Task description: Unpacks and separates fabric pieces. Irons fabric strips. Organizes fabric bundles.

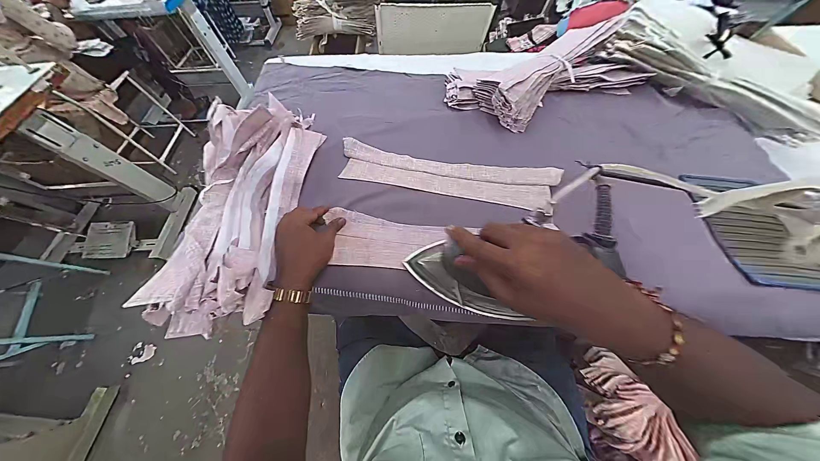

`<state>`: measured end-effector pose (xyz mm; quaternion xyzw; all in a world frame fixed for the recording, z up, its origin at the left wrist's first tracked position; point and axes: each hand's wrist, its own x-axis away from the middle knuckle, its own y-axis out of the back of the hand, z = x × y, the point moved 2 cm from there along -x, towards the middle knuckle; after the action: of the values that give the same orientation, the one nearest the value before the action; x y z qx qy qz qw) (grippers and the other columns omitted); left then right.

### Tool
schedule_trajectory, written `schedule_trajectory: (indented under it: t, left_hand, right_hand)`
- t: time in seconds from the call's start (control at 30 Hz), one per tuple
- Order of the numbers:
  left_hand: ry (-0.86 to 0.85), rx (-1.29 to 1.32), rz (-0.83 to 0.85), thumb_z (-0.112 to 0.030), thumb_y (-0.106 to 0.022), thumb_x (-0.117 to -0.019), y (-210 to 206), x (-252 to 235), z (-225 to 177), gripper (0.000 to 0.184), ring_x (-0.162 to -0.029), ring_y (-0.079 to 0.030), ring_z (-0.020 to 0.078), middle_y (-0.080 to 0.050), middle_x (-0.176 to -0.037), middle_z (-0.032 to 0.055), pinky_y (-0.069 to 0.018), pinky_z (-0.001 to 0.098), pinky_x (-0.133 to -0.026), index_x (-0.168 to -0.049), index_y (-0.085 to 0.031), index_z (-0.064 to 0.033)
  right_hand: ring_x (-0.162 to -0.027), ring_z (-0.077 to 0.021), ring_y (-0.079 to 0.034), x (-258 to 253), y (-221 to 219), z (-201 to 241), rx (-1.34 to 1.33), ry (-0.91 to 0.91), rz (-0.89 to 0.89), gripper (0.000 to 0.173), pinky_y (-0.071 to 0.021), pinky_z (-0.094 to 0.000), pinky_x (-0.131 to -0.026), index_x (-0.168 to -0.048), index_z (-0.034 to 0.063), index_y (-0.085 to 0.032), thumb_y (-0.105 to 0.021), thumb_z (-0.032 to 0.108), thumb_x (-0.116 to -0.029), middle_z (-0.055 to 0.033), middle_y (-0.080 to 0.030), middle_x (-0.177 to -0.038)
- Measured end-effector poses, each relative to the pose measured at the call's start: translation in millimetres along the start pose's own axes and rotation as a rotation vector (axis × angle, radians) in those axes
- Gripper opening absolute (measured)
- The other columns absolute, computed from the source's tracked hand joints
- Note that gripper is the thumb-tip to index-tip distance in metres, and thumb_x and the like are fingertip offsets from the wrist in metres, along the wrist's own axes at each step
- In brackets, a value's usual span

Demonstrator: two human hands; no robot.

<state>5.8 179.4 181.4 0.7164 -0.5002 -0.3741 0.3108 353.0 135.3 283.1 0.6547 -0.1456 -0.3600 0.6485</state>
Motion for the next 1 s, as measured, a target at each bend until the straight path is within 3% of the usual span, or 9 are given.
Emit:
schedule_trajectory:
  t: [0.13, 0.2, 0.23, 0.37, 0.47, 0.6, 0.8, 0.9, 1.0]
  left_hand:
    - [-0.018, 0.017, -0.048, -0.037, -0.078, -0.0907, 0, 5, -1, 0.027, -0.088, -0.069, 0.0229, -0.073, -0.095, 0.0071, -0.0561, 0.0526, -0.083, -0.101, -0.078, -0.0121]
    - [-0.046, 0.056, -0.063, -0.037, -0.074, -0.0932, -2, 6, 1, 0.029, -0.086, -0.068, 0.0239, -0.071, -0.096, 0.0096, -0.0552, 0.0529, -0.081, -0.101, -0.075, -0.0091]
    - [-0.057, 0.09, -0.08, -0.037, -0.073, -0.0943, -2, 8, 1, 0.03, -0.082, -0.068, 0.0219, -0.071, -0.093, 0.0099, -0.056, 0.0503, -0.077, -0.103, -0.074, -0.0078]
    - [-0.078, 0.314, -0.153, -0.026, -0.073, -0.0942, 1, 10, -1, 0.026, -0.065, -0.061, 0.0033, -0.067, -0.083, 0.0011, -0.0535, 0.024, -0.062, -0.111, -0.068, -0.0074]
    - [-0.07, 0.387, -0.191, -0.019, -0.074, -0.0928, -2, 11, -3, 0.033, -0.061, -0.057, 0.0011, -0.064, -0.078, -0.0028, -0.0513, 0.0204, -0.058, -0.119, -0.059, -0.0055]
    - [-0.01, 0.316, -0.214, -0.021, -0.075, -0.0928, -2, 12, -3, 0.036, -0.063, -0.061, 0.0056, -0.066, -0.078, -0.0015, -0.0551, 0.0278, -0.06, -0.121, -0.056, -0.0081]
    - [0.121, 0.231, -0.166, -0.024, -0.077, -0.0918, 0, 9, -4, 0.036, -0.065, -0.065, 0.015, -0.068, -0.077, 0.0014, -0.0576, 0.0426, -0.064, -0.12, -0.059, -0.0101]
    - [0.144, 0.164, -0.141, -0.027, -0.076, -0.0921, 1, 8, -6, 0.037, -0.064, -0.065, 0.016, -0.067, -0.075, 0.0006, -0.0564, 0.0455, -0.065, -0.121, -0.059, -0.011]
    - [0.131, 0.143, -0.133, -0.028, -0.075, -0.0931, 1, 9, -5, 0.038, -0.066, -0.065, 0.0165, -0.068, -0.077, 0.0005, -0.0567, 0.0461, -0.066, -0.123, -0.059, -0.0111]
  right_hand:
    - [-0.069, -0.0272, -0.065, 78, 32, -55, 0.131, -0.138, -0.049, 0.043, -0.0512, -0.0452, -0.055, -0.137, 0.0159, -0.067, -0.047, 0.041, -0.1079, -0.0107, -0.067, -0.087]
    - [-0.069, -0.0281, -0.065, 104, 43, -74, 0.168, -0.205, -0.067, 0.044, -0.0506, -0.0461, -0.055, -0.139, 0.0149, -0.066, -0.048, 0.04, -0.1073, -0.0117, -0.067, -0.088]
    - [-0.069, -0.0278, -0.065, 112, 47, -80, 0.168, -0.221, -0.072, 0.044, -0.0507, -0.0461, -0.055, -0.139, 0.0142, -0.066, -0.048, 0.039, -0.1072, -0.0115, -0.067, -0.088]
    - [-0.065, -0.0218, -0.061, 107, 44, -80, 0.094, -0.22, -0.089, 0.043, -0.0475, -0.0409, -0.053, -0.135, 0.016, -0.069, -0.049, 0.041, -0.1066, -0.0067, -0.065, -0.084]
    - [-0.064, -0.0197, -0.06, 72, 30, -62, 0.043, -0.168, -0.069, 0.041, -0.048, -0.0384, -0.053, -0.134, 0.0168, -0.069, -0.05, 0.041, -0.1069, -0.0043, -0.063, -0.08]
    - [-0.069, -0.0246, -0.063, 9, 1, -24, 0.085, -0.086, -0.058, 0.043, -0.0505, -0.0396, -0.054, -0.137, 0.0162, -0.066, -0.047, 0.042, -0.1086, -0.0071, -0.064, -0.083]
    - [-0.067, -0.0262, -0.061, -69, -32, 14, 0.072, 0.004, -0.028, 0.044, -0.0484, -0.0399, -0.052, -0.145, 0.0167, -0.059, -0.047, 0.037, -0.1077, -0.0098, -0.06, -0.086]
    - [-0.067, -0.0234, -0.061, -58, -23, 11, 0.003, 0.0, -0.019, 0.043, -0.0506, -0.0393, -0.054, -0.141, 0.0163, -0.062, -0.047, 0.039, -0.1083, -0.007, -0.06, -0.082]
    - [-0.069, -0.0232, -0.065, -12, -2, -9, -0.01, -0.039, 0.003, 0.041, -0.0544, -0.0423, -0.057, -0.136, 0.0161, -0.066, -0.045, 0.039, -0.1091, -0.0062, -0.064, -0.082]
